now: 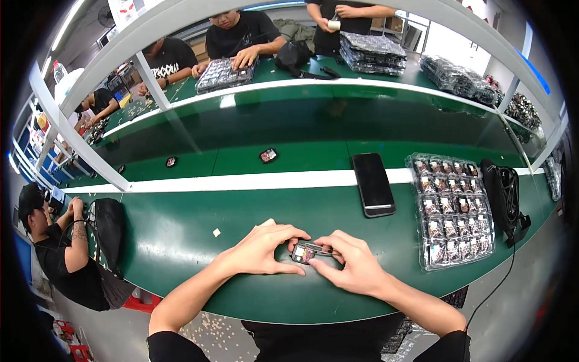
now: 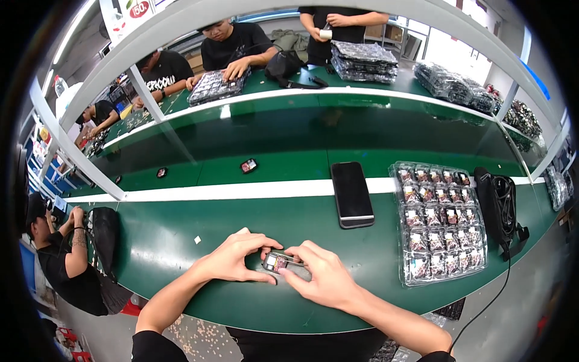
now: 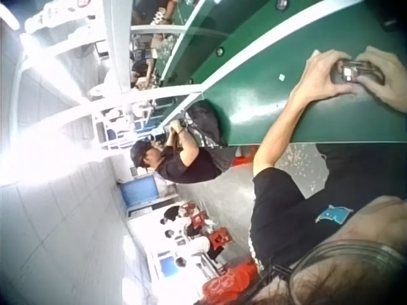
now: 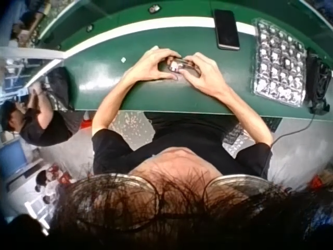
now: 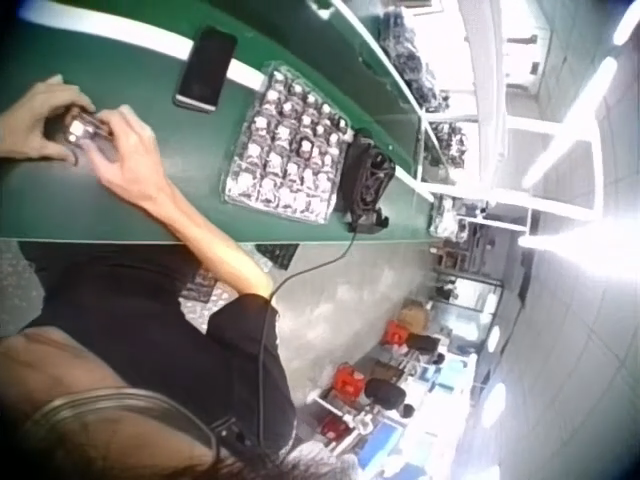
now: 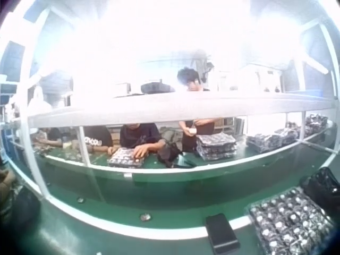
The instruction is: Assembling the internal components of a smartwatch using tweezers.
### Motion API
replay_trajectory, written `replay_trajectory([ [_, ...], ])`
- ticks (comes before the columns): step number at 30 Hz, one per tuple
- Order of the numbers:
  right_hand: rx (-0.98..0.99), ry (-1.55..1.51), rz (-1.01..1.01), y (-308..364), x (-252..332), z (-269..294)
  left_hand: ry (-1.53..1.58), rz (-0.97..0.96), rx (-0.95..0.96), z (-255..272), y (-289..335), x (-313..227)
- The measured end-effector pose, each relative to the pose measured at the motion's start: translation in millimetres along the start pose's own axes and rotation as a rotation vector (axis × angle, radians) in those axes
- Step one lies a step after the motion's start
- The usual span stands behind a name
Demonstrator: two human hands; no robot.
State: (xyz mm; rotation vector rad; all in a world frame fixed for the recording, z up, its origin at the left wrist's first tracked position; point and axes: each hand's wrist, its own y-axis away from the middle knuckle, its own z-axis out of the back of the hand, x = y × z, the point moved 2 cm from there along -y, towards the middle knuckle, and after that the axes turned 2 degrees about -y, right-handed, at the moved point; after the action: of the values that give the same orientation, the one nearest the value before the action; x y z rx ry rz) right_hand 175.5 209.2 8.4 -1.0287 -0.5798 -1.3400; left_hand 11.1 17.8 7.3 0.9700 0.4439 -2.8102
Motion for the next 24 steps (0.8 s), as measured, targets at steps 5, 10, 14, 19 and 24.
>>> replay_trajectory([
  [5, 0.064, 0.256, 0.082, 0.1, -1.4, -13.5, 0.056, 0.180, 0.151, 10.4, 4.4, -10.3],
  [10, 0.016, 0.307, 0.072, 2.8, 4.4, 6.8, 0.184, 0.139, 0.165, 15.6, -7.1, -6.9],
  [14, -0.103, 0.330, 0.104, 13.8, 18.1, 50.6, 0.208, 0.186, -0.032, 31.0, -24.8, 11.3],
  [19, -0.313, 0.412, 0.075, 21.9, 19.5, 116.1, -0.182, 0.146, -0.354, 57.1, -42.1, 63.8],
  [24, -0.669, 0.594, -0.229, 45.9, -20.5, 221.7, -0.347, 0.265, -0.346, 55.6, -69.0, 80.7],
])
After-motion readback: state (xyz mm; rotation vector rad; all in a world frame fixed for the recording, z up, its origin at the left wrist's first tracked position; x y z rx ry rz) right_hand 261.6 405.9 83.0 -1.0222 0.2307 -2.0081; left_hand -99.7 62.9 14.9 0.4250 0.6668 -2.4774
